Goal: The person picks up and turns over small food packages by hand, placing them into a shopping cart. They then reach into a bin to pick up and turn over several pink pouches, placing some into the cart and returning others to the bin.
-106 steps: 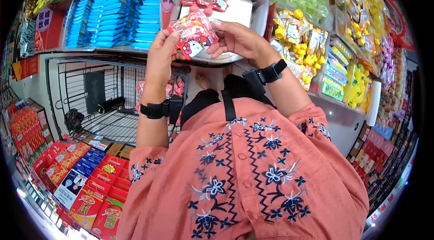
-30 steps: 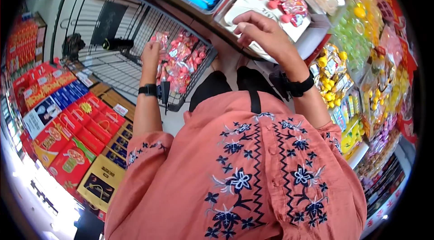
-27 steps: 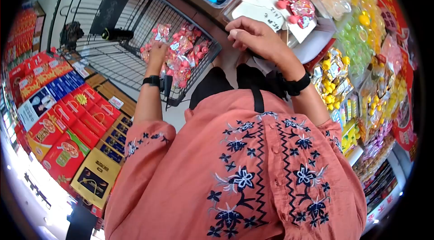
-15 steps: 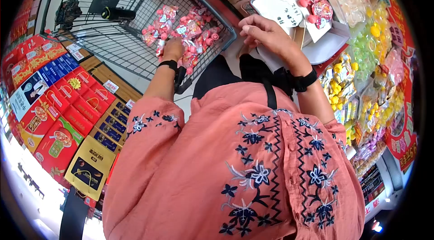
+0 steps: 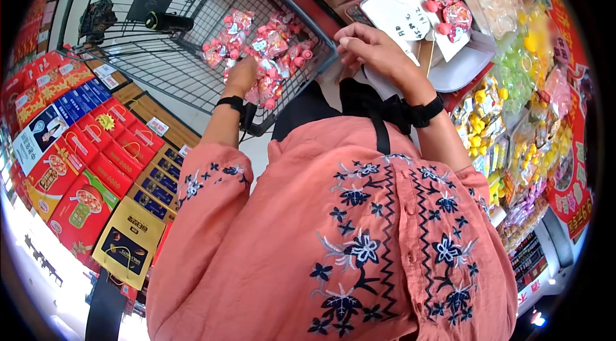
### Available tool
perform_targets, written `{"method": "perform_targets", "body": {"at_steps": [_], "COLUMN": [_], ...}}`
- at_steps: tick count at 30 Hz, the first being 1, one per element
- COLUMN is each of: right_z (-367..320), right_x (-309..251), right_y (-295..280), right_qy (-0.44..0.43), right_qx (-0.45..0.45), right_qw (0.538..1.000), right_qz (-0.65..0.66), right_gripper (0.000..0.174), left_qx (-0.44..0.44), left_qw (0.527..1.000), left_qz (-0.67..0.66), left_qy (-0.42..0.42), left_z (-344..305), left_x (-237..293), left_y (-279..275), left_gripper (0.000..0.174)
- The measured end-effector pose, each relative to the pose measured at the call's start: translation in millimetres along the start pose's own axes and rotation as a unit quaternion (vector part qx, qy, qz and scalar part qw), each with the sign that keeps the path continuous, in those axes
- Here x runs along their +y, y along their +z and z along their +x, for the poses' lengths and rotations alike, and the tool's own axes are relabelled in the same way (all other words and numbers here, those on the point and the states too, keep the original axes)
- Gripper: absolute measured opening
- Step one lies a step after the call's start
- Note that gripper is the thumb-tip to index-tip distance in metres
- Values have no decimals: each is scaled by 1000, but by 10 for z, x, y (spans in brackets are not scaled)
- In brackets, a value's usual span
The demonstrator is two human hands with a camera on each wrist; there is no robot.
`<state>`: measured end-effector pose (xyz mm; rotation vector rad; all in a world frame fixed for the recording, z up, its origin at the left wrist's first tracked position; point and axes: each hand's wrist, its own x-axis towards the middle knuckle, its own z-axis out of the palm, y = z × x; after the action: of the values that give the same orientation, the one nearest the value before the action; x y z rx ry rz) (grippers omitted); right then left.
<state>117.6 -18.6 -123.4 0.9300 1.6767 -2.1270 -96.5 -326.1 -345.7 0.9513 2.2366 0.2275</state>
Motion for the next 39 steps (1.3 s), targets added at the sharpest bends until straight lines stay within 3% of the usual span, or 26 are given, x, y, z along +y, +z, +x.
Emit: {"method": "perform_targets", "body": {"at_steps": [6,10,11,14,18,23,26,29,33,35,39], "right_z": [18,50,43,-60,-99,-197,-235,-326,-337,-359,-485], "right_x": [-154,-295,-342,-539,-638,-612,-541,-537,-466,-481,-572], "right_y": [76,206,272,440,419,351,281,237,209,220,234], "right_qy": [-18,-70,-97,-136,-129,-120,-131,-116,-130,-136,-105], "right_qx": [8,-1,5,24,3,29,44,43,44,52,15], "right_qw": [999,997,995,990,989,976,976,983,971,960,980], "right_qz": [-29,-20,-17,-8,68,182,168,139,195,238,167], "right_gripper": [35,46,47,58,41,24,25,26,26,28,25], "left_qx": [111,28,3,-9,-17,-46,-76,-75,-68,-46,23], "left_qw": [953,825,773,705,707,684,712,689,675,674,659], "left_qz": [-280,-562,-633,-708,-703,-721,-690,-714,-725,-726,-738], "left_qy": [20,-47,-34,43,77,100,103,98,118,129,147], "left_z": [-136,-380,-402,-600,-646,-631,-631,-651,-670,-667,-652], "left_x": [110,773,896,1526,1850,2066,2139,2226,2338,2361,2461], "left_y": [-710,-1417,-1519,-1842,-1965,-1960,-1904,-1890,-1876,-1842,-1809], "left_gripper": [21,15,16,13,14,32,31,27,25,25,27]}}
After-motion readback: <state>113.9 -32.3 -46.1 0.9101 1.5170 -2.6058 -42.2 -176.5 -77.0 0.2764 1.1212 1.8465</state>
